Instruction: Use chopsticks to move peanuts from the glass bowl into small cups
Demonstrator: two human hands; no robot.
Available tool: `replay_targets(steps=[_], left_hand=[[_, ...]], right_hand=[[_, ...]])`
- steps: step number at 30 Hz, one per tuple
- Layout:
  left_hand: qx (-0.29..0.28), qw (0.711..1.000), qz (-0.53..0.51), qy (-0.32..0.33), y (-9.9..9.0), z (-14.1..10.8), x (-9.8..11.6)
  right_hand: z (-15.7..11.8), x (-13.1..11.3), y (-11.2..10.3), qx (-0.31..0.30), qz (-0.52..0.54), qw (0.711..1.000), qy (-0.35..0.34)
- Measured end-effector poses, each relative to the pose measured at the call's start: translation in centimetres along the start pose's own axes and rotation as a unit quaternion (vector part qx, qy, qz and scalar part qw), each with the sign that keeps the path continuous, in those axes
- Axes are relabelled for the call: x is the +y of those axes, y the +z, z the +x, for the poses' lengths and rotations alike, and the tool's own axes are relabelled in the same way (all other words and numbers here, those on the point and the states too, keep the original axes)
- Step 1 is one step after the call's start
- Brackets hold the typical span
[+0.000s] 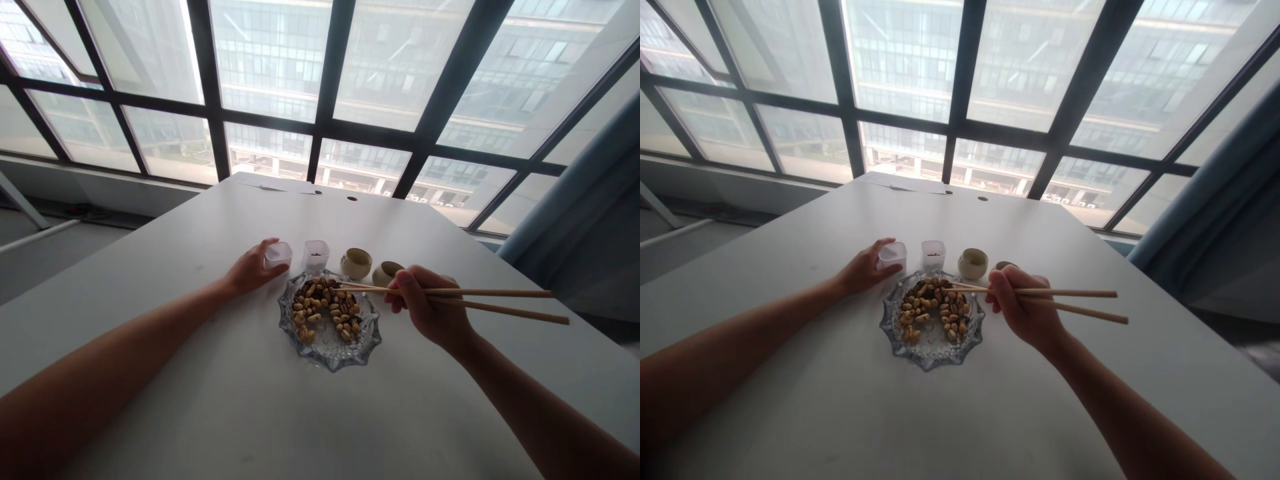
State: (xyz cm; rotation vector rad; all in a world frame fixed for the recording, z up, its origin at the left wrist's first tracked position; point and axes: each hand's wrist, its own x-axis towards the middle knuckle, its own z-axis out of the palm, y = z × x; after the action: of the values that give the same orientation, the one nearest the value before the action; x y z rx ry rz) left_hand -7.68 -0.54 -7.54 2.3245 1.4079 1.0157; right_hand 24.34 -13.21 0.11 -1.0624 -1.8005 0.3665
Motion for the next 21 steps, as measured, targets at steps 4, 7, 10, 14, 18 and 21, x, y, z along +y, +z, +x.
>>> replay_targets(steps=[4,7,10,14,18,21], left_hand=[[-0.005,1.0,0.01,-0.003,-0.1,-0.1,0.0],[-0.008,1.0,0.015,-0.004,-0.2,0.0,0.1],[-0.01,1.0,0.017,-0.004,-0.2,0.0,0.2],[-0.01,1.0,0.017,-0.004,-0.2,0.0,0.2],[-0.01,1.0,0.019,-0.002,-0.2,-0.1,0.3],[-0.01,1.0,0.018,-0.001,-0.2,-0.1,0.3]], right_hand=[[-0.3,0.2,0.6,-0.058,-0.057,0.995,-0.05],[-0.5,0.4,1.1,-0.089,-0.071,0.99,-0.077],[-0.6,0.4,1.2,-0.101,-0.076,0.987,-0.1],[-0.7,0.4,1.3,-0.117,-0.087,0.981,-0.124],[-0.7,0.3,1.2,-0.128,-0.11,0.977,-0.128],[-0.6,0.1,1.1,-0.149,-0.113,0.971,-0.146]])
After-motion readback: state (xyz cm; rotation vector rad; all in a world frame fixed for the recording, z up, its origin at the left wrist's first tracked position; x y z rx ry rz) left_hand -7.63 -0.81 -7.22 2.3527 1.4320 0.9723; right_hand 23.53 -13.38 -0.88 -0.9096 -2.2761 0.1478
